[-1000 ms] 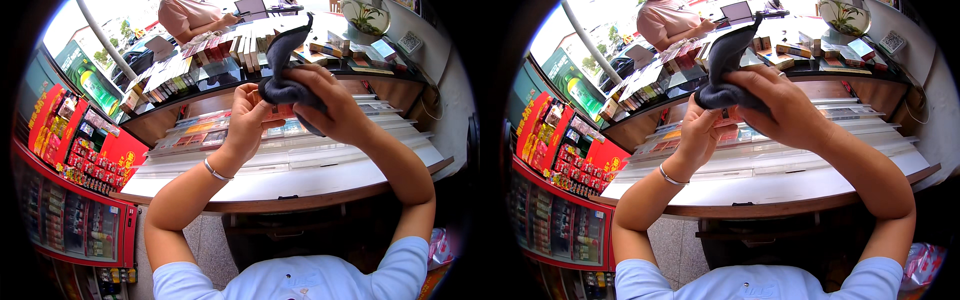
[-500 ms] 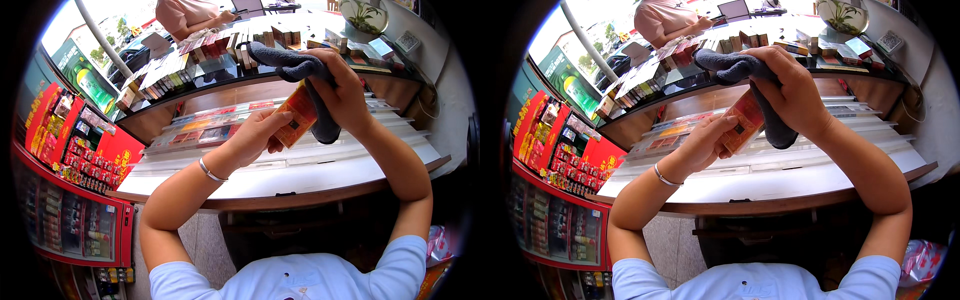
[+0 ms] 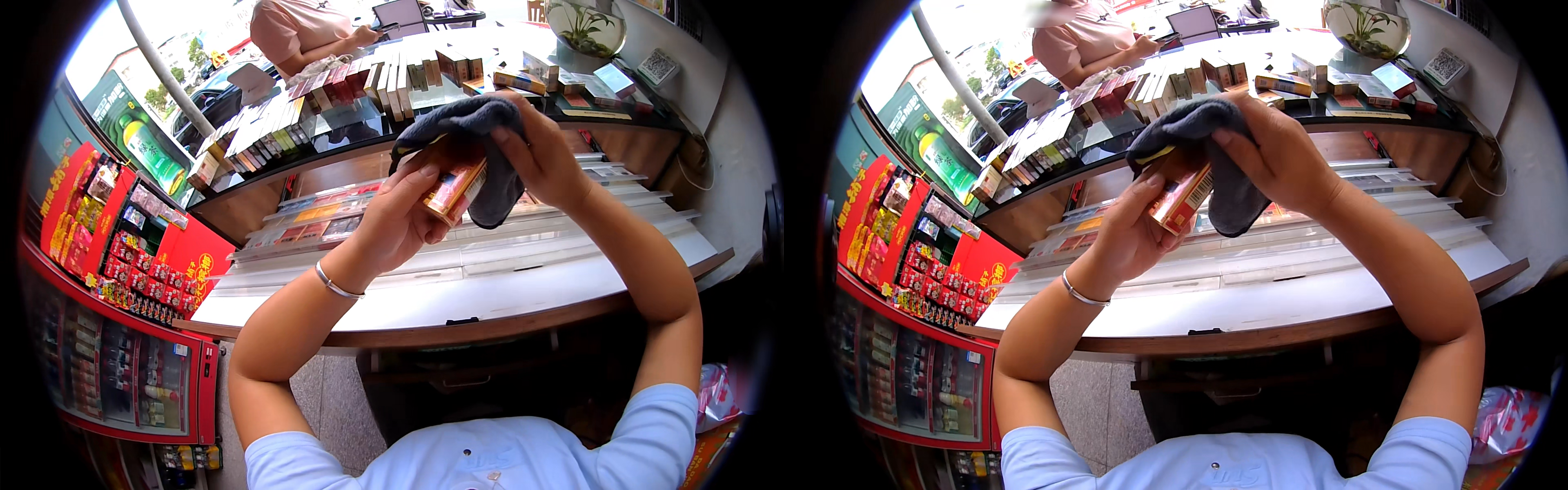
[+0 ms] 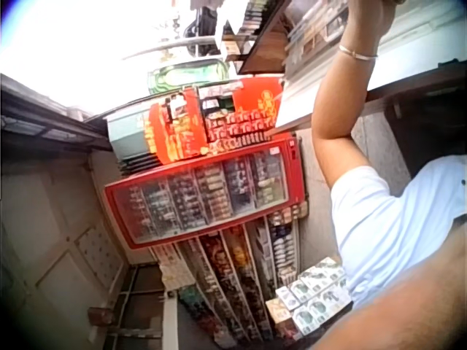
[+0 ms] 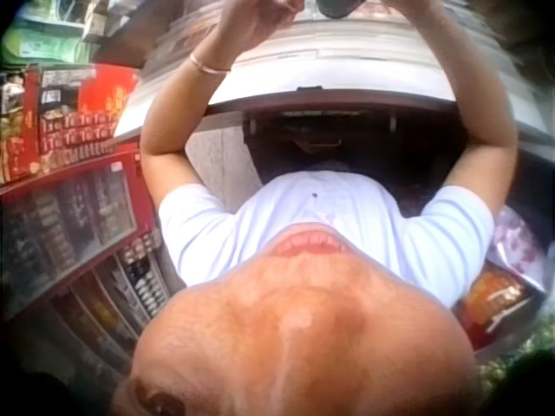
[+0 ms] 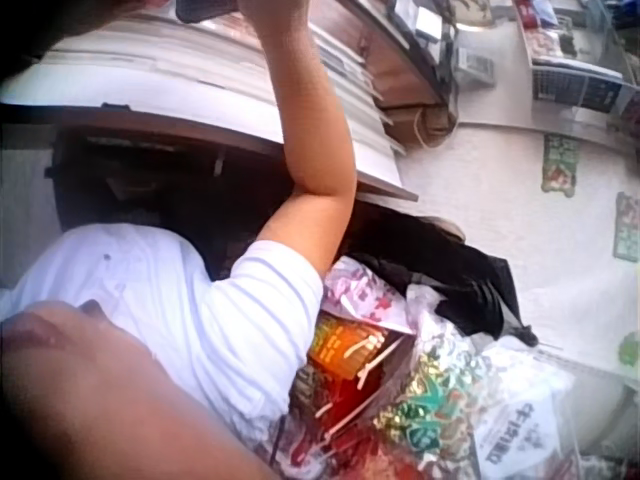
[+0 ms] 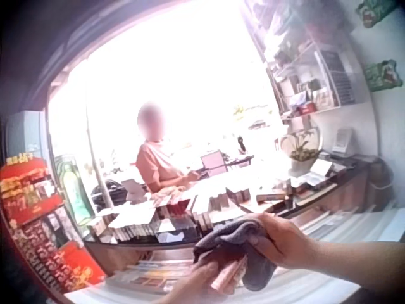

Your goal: The person repeatedly wipes individual cigarette boxes with a dark cloth and places them back into a glass display case. The person handles the boxes one at a time, wiping each box before returning it to the display.

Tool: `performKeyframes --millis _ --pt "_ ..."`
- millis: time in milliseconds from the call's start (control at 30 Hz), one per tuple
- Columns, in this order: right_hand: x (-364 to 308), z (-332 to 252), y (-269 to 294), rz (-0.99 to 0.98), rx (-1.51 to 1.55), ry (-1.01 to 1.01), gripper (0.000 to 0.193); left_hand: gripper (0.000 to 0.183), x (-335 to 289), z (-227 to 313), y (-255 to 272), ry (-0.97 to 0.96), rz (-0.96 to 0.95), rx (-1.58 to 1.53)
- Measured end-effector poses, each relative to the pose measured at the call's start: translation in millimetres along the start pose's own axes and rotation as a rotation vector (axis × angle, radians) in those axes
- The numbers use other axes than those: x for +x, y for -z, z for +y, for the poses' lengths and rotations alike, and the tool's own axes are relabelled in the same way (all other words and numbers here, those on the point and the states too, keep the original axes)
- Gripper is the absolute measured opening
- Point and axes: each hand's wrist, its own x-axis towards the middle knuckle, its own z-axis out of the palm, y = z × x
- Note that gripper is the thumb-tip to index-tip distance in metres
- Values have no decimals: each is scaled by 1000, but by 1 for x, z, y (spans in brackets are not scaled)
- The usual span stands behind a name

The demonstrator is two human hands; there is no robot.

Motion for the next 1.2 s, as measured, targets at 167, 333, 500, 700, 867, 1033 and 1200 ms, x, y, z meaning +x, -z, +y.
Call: performKeyframes --millis 167,333,500,700,867,1033,1200 --pt "-1 20 23 -237 120 -687 21 49 5 5 -2 -302 -27 236" --pt "-10 -59 -16 -1365 25 -393 39 44 8 6 15 -307 181 340" --pt "-23 -50 -9 -1185 -25 -240 49 38 10 2 6 -212 283 195" --pt "-9 -38 -5 -372 -281 -128 49 49 12 -7 6 -195 212 69" --pt "-27 -18 -35 -303 -344 0 68 44 4 -17 -13 -21 200 68" --pt "-20 -11 -20 -373 -490 -89 44 54 9 -22 4 162 146 75" --pt "7 16 13 -78 -588 6 28 52 8 -29 2 107 -153 683"
